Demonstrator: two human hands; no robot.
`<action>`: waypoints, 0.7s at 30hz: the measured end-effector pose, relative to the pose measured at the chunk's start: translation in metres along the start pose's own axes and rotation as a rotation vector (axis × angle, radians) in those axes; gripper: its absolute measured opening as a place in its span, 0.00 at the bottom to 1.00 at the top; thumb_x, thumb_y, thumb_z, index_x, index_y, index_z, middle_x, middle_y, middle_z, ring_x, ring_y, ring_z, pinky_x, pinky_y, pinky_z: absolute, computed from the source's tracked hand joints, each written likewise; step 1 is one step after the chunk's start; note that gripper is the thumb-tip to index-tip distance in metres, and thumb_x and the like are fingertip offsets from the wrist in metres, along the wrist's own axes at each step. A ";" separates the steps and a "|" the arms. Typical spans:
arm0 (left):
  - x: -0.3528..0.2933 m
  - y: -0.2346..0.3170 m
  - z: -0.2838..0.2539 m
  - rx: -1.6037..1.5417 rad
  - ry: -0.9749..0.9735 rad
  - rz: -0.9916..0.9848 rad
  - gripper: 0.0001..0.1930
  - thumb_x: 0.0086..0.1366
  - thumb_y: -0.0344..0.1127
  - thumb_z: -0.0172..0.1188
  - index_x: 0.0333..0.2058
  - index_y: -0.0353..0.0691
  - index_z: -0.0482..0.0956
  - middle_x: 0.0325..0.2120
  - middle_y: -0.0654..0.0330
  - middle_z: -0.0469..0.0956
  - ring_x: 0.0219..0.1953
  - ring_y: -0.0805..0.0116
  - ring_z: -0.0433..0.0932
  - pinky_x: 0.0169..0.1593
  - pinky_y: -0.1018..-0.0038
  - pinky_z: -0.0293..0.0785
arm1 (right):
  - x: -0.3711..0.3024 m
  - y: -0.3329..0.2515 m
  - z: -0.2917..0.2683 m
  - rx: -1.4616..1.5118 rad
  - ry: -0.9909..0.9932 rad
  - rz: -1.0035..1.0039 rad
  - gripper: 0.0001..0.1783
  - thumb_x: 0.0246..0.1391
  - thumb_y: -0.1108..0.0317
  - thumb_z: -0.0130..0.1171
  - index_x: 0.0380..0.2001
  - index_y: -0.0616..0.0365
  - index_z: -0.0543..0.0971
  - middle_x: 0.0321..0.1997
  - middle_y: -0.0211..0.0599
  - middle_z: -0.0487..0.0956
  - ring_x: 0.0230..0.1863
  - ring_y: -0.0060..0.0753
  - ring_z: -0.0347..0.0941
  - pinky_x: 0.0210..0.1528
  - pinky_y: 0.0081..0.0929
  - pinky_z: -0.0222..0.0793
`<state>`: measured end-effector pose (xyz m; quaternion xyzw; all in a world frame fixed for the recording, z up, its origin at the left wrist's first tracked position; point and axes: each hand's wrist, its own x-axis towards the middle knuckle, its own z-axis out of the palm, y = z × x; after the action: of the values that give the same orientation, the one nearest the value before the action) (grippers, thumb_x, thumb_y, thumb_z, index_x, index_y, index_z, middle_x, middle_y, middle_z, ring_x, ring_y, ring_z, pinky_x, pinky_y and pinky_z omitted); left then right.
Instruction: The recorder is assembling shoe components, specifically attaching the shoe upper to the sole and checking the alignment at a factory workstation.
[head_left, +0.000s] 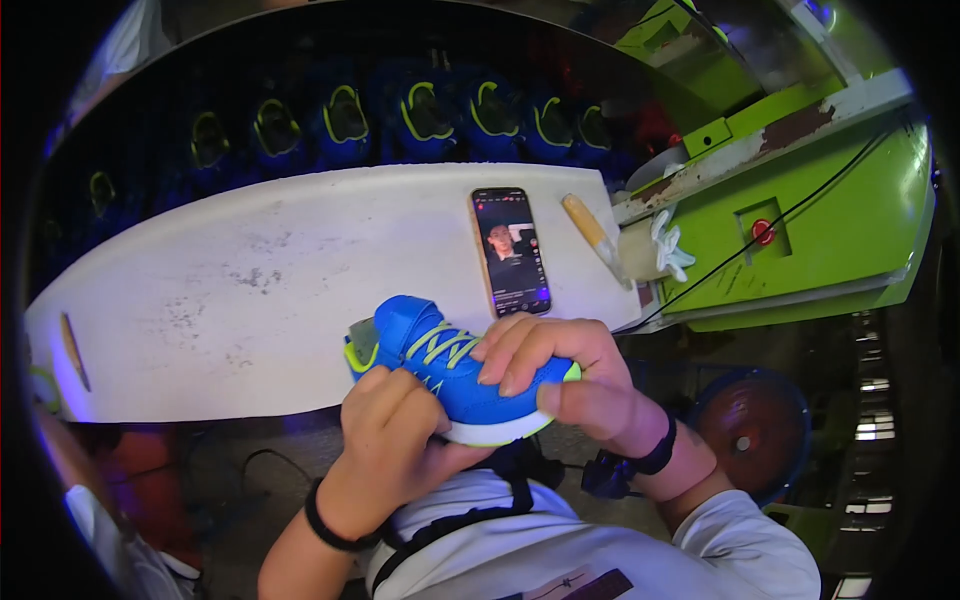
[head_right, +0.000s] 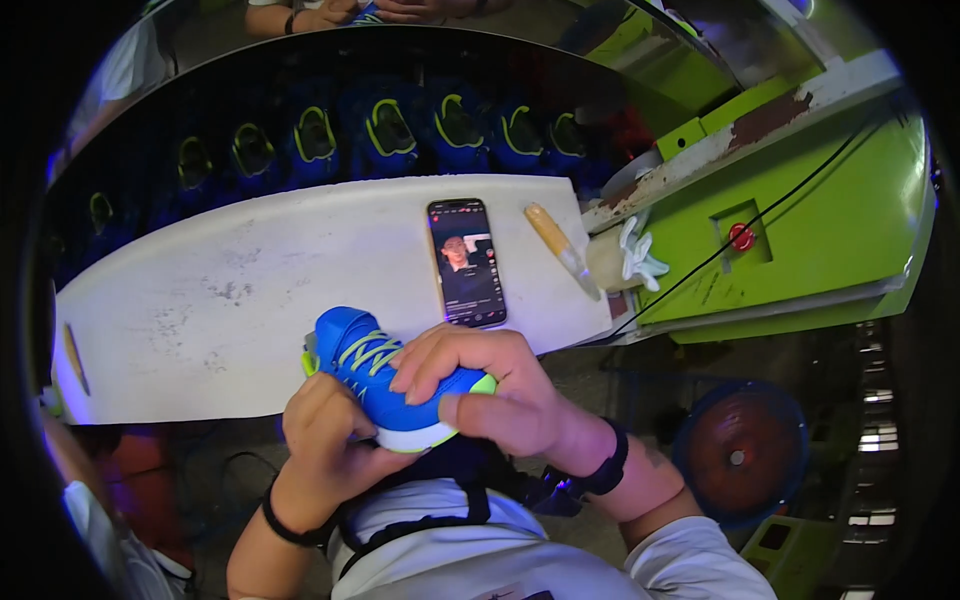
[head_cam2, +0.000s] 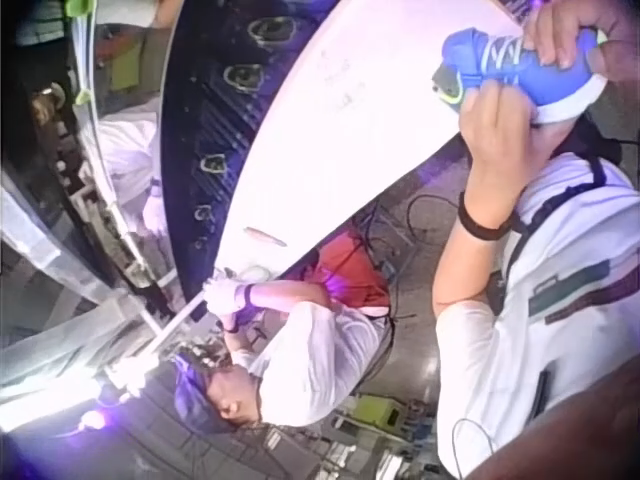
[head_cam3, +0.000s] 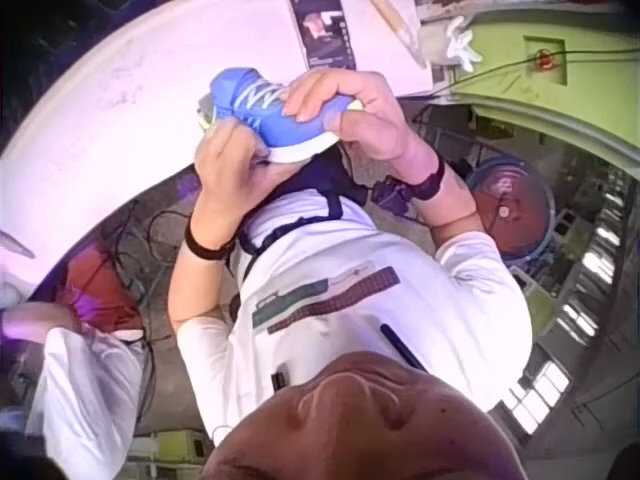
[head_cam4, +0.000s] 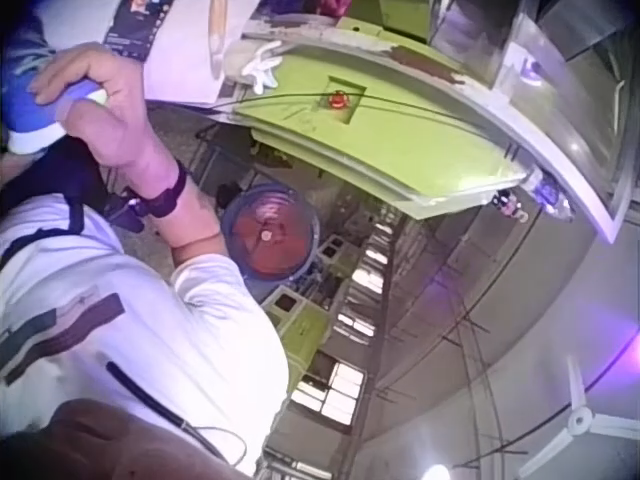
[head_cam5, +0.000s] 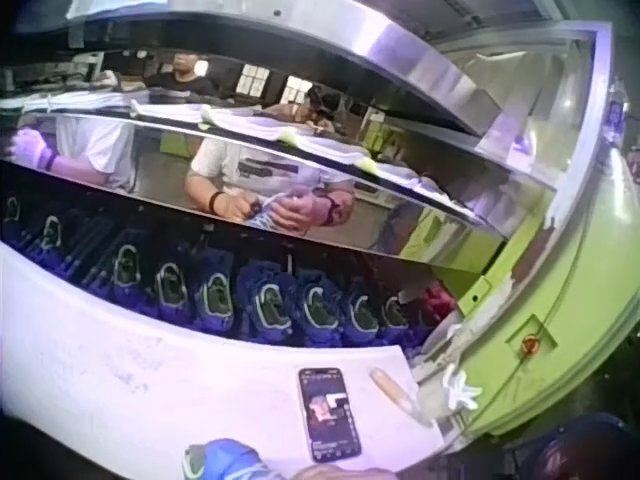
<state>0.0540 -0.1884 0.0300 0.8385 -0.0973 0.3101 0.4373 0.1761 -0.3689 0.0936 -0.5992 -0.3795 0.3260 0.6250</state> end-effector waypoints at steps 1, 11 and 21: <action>-0.004 -0.005 -0.001 0.021 0.049 0.056 0.25 0.39 0.41 0.80 0.20 0.45 0.66 0.20 0.60 0.66 0.21 0.60 0.65 0.25 0.68 0.60 | 0.002 -0.003 0.003 -0.021 -0.007 0.067 0.26 0.59 0.44 0.54 0.36 0.59 0.82 0.45 0.46 0.82 0.55 0.47 0.74 0.67 0.51 0.57; -0.050 0.055 -0.073 -0.058 0.102 -0.216 0.33 0.56 0.53 0.73 0.48 0.39 0.66 0.47 0.44 0.76 0.54 0.50 0.76 0.68 0.38 0.54 | 0.026 0.021 0.074 0.134 -0.110 -0.471 0.31 0.44 0.47 0.76 0.39 0.62 0.78 0.43 0.47 0.77 0.45 0.44 0.74 0.51 0.39 0.69; -0.051 0.077 -0.072 -0.065 0.064 -0.433 0.37 0.53 0.66 0.69 0.43 0.42 0.63 0.47 0.48 0.78 0.59 0.53 0.73 0.71 0.39 0.46 | -0.005 0.050 0.085 -0.179 0.097 -0.374 0.25 0.31 0.65 0.79 0.27 0.54 0.70 0.31 0.34 0.69 0.35 0.42 0.69 0.37 0.36 0.68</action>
<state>-0.0510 -0.1832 0.0816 0.8151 0.0889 0.2322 0.5233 0.1019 -0.3272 0.0429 -0.5866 -0.4810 0.1400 0.6364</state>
